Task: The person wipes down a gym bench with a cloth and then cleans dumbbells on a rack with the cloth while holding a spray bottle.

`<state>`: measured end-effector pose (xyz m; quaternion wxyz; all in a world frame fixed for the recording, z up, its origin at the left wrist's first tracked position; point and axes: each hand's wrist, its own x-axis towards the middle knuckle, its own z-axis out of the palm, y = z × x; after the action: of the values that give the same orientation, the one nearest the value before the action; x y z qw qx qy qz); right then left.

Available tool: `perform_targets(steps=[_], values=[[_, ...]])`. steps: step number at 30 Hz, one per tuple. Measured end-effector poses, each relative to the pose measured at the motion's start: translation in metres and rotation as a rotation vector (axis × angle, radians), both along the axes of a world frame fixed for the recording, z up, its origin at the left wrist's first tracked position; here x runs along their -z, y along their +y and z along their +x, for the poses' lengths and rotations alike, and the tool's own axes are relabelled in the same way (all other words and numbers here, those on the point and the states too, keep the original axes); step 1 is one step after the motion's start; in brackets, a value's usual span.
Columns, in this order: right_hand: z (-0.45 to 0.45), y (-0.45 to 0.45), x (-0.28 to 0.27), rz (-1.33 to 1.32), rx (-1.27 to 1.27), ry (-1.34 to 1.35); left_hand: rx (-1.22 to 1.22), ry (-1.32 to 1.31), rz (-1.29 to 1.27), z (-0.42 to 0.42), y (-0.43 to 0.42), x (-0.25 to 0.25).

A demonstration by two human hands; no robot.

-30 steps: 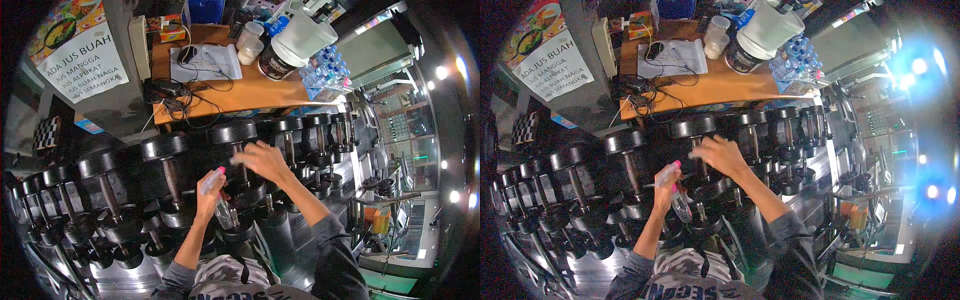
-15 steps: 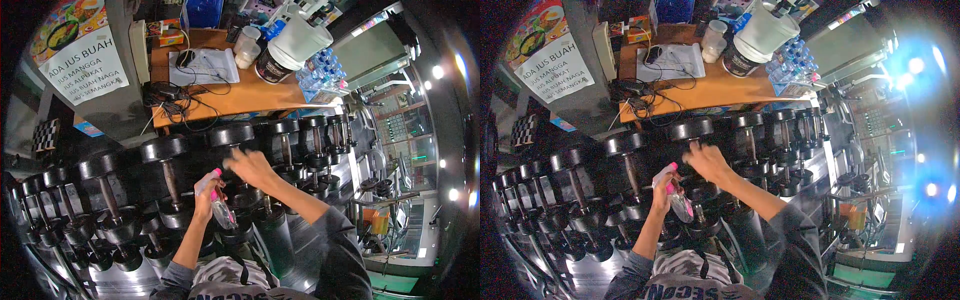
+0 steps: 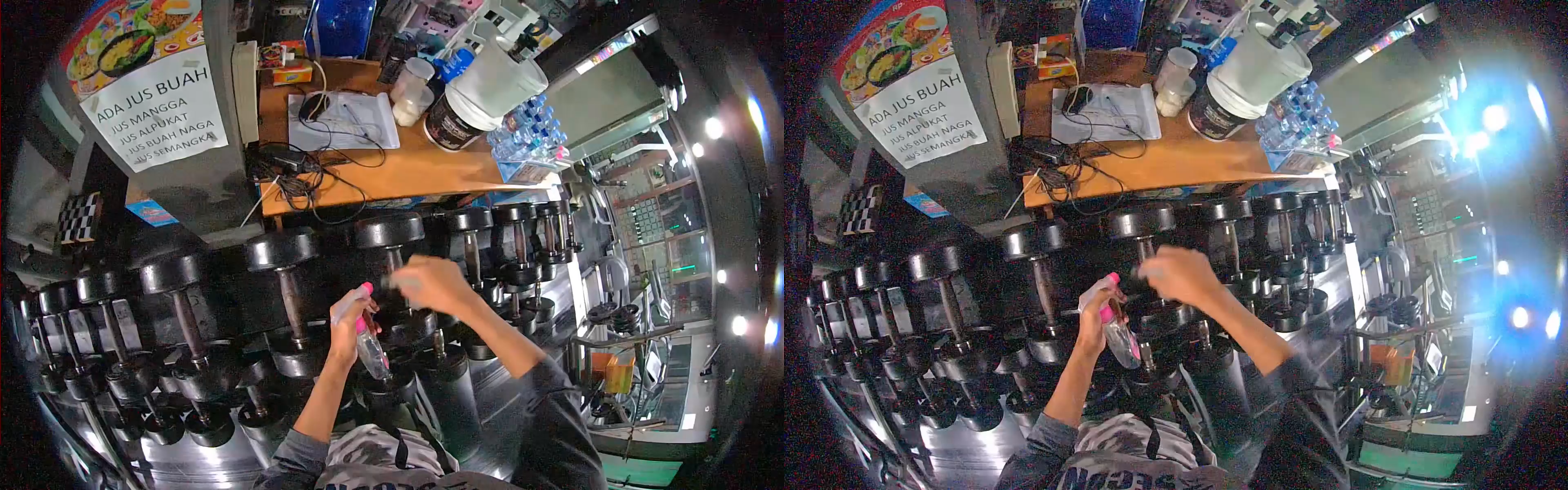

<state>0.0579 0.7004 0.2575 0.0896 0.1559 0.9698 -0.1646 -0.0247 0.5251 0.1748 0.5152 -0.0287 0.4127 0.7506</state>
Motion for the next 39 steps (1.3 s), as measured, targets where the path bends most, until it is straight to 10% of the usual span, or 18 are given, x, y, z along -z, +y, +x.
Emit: perform_targets(steps=[7, 16, 23, 32, 39], values=[[0.009, 0.001, 0.046, -0.213, 0.565, 0.361, 0.028, 0.033, -0.022, 0.001, 0.002, 0.0], [0.034, 0.007, 0.023, -0.16, 0.372, -0.155, 0.018, 0.035, -0.014, 0.003, 0.003, 0.005], [0.0, 0.018, 0.048, -0.182, 0.628, 0.124, 0.03, 0.087, -0.058, 0.001, 0.002, -0.002], [0.029, 0.045, 0.04, -0.373, 0.233, -0.525, 0.088, 0.064, -0.036, -0.004, 0.009, -0.002], [0.028, 0.011, 0.062, -0.191, 0.626, -0.075, 0.11, 0.087, -0.088, -0.006, 0.011, -0.006]])
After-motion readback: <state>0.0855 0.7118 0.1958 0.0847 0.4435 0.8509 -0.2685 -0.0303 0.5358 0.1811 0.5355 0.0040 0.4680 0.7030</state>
